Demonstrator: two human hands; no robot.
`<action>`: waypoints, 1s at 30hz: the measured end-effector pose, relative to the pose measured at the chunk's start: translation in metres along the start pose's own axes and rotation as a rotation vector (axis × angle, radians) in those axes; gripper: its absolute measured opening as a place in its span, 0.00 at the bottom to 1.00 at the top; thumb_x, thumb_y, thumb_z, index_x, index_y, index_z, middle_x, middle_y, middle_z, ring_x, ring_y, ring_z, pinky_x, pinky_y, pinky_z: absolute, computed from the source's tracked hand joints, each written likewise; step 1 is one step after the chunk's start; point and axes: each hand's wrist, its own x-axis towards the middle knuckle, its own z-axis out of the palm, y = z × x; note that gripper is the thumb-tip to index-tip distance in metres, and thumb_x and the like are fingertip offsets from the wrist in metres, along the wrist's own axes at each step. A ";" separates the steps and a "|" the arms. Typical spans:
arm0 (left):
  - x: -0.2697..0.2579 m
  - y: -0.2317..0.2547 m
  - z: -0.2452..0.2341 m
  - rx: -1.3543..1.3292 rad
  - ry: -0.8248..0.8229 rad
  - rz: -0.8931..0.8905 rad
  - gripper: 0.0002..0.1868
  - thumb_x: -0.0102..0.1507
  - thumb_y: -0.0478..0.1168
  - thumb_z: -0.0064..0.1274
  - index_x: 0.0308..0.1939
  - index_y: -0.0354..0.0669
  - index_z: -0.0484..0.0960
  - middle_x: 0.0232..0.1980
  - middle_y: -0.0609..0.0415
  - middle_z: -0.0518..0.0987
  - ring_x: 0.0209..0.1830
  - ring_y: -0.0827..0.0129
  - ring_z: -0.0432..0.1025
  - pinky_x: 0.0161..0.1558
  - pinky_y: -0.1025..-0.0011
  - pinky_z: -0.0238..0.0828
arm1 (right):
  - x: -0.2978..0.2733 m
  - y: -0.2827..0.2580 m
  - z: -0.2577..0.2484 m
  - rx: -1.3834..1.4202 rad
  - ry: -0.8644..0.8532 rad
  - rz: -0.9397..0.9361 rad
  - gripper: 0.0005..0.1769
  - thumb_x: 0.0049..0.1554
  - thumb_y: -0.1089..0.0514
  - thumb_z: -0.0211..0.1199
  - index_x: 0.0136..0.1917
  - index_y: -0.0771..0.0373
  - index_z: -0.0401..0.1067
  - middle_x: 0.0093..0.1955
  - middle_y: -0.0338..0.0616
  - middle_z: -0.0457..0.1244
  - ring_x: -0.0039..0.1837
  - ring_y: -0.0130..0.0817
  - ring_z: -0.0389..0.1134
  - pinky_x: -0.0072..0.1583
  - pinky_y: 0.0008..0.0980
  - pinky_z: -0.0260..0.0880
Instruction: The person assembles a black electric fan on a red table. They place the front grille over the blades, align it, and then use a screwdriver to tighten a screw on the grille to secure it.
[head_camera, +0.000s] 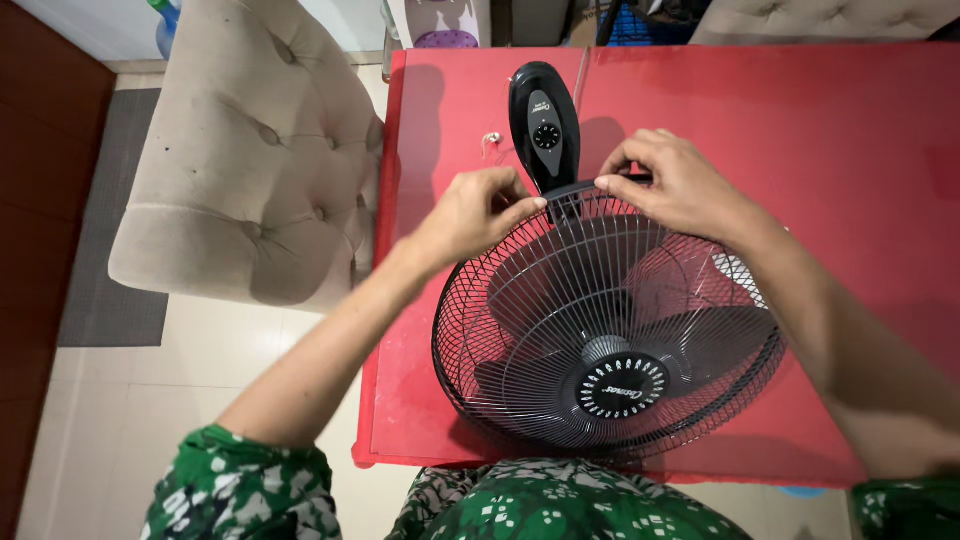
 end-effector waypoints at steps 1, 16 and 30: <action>-0.008 0.002 0.006 0.002 0.087 0.024 0.17 0.65 0.49 0.60 0.40 0.35 0.84 0.37 0.47 0.84 0.37 0.66 0.80 0.45 0.68 0.78 | -0.001 -0.002 -0.001 0.006 0.001 0.023 0.14 0.59 0.50 0.68 0.47 0.64 0.77 0.42 0.45 0.66 0.46 0.38 0.66 0.48 0.38 0.66; -0.035 0.001 0.017 -0.211 0.296 -0.330 0.15 0.58 0.48 0.67 0.40 0.42 0.90 0.33 0.54 0.81 0.30 0.76 0.72 0.35 0.72 0.70 | -0.009 -0.002 -0.005 -0.026 0.004 -0.063 0.31 0.48 0.38 0.73 0.52 0.63 0.75 0.48 0.47 0.64 0.52 0.44 0.67 0.51 0.43 0.66; -0.063 0.010 0.032 -0.265 0.368 -0.097 0.33 0.54 0.55 0.71 0.56 0.39 0.83 0.49 0.50 0.75 0.52 0.60 0.74 0.55 0.64 0.73 | 0.000 -0.040 -0.017 -0.085 -0.328 0.243 0.50 0.32 0.32 0.79 0.64 0.57 0.76 0.57 0.42 0.72 0.41 0.42 0.74 0.51 0.41 0.75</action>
